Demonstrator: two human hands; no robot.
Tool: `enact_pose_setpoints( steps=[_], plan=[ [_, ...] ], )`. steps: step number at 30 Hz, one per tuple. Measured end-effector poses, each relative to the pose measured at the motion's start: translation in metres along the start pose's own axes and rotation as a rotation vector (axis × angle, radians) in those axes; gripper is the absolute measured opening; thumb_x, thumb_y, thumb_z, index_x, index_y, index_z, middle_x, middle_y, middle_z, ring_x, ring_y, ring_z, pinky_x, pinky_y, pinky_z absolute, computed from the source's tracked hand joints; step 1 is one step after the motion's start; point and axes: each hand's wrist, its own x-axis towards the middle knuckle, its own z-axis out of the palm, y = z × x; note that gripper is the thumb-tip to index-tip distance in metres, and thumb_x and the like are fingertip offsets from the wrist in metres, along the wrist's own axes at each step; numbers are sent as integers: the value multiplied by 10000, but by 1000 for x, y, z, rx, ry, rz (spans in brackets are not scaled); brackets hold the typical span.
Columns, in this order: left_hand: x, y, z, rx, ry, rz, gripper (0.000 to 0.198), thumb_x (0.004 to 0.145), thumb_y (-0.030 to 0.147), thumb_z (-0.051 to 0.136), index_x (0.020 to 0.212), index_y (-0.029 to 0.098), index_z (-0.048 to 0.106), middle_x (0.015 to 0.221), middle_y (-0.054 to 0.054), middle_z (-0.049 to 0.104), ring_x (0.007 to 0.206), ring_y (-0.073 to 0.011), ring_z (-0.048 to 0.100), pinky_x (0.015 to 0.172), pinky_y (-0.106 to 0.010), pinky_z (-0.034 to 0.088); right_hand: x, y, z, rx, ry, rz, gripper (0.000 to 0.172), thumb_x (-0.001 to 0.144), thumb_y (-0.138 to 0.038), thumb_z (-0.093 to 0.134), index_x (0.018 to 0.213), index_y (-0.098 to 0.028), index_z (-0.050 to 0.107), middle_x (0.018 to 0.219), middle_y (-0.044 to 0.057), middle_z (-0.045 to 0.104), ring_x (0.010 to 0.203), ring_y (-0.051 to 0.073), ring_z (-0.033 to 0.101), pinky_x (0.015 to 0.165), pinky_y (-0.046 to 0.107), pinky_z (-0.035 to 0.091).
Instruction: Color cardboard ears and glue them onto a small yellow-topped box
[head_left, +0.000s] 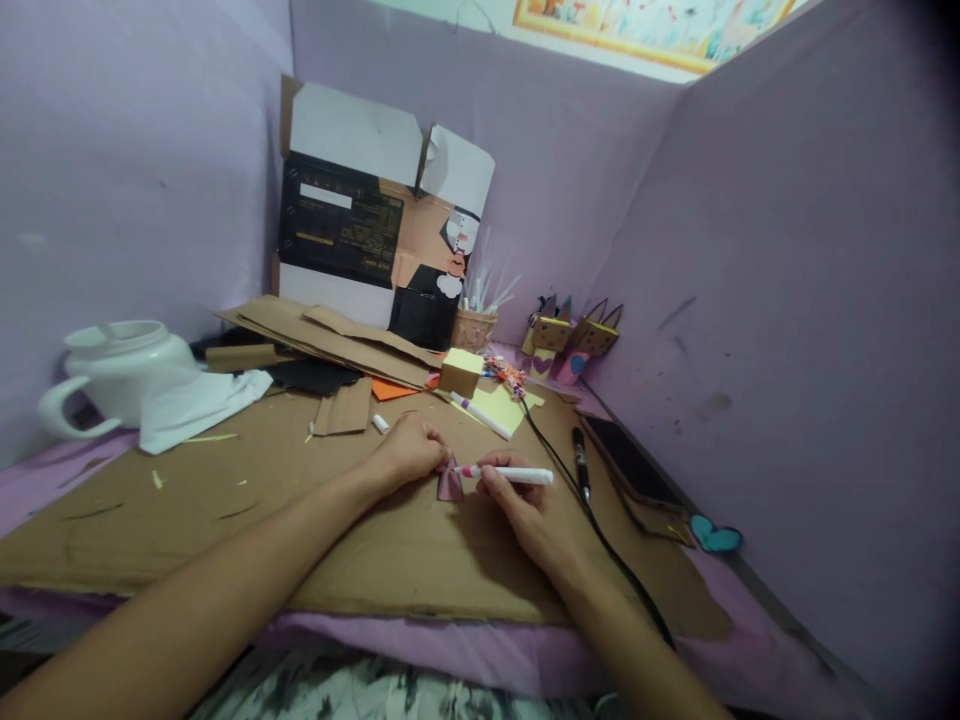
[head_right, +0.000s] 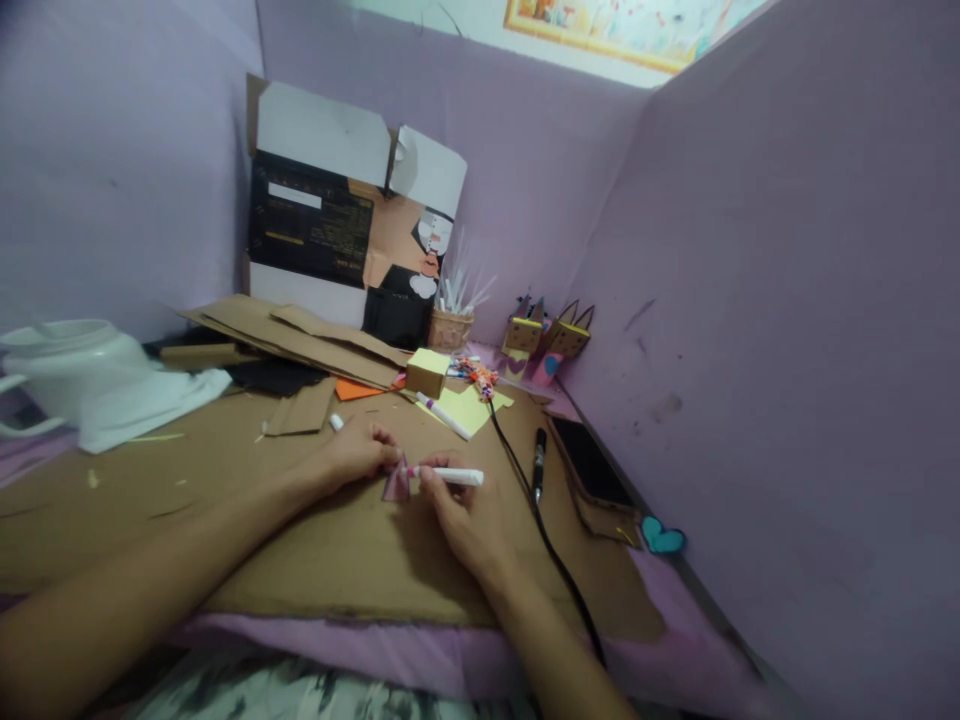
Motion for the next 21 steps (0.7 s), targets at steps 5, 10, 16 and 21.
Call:
enact_pose_setpoints(
  steps=[5,10,16,21],
  plan=[
    [3,-4,2,11,-2,6,136,558,168,537,551,112,661,439,4,540,427,-92,427,416,-203,311,1,-1,1,-55,-33,-18,270,804,-397,526,842,-148,624,607,-1,548,533,120,459,491,221,332],
    [4,-6,2,23,-4,5,145,568,175,536,557,114,667,446,4,547,416,-89,422,409,-201,309,0,4,0,3,-33,14,288,804,-417,529,737,-147,602,544,-12,516,498,111,439,464,214,306],
    [3,-3,1,21,-6,3,140,566,178,544,567,112,668,442,5,545,428,-92,432,413,-198,313,1,4,2,-49,-1,-32,285,804,-403,535,903,-156,636,661,14,587,571,132,495,514,221,357],
    [3,-3,1,20,-1,4,138,563,163,526,546,117,655,422,13,521,404,-85,406,400,-199,294,0,0,2,-58,-68,-32,266,808,-395,526,830,-158,643,596,-3,557,534,119,466,481,212,337]
  ],
)
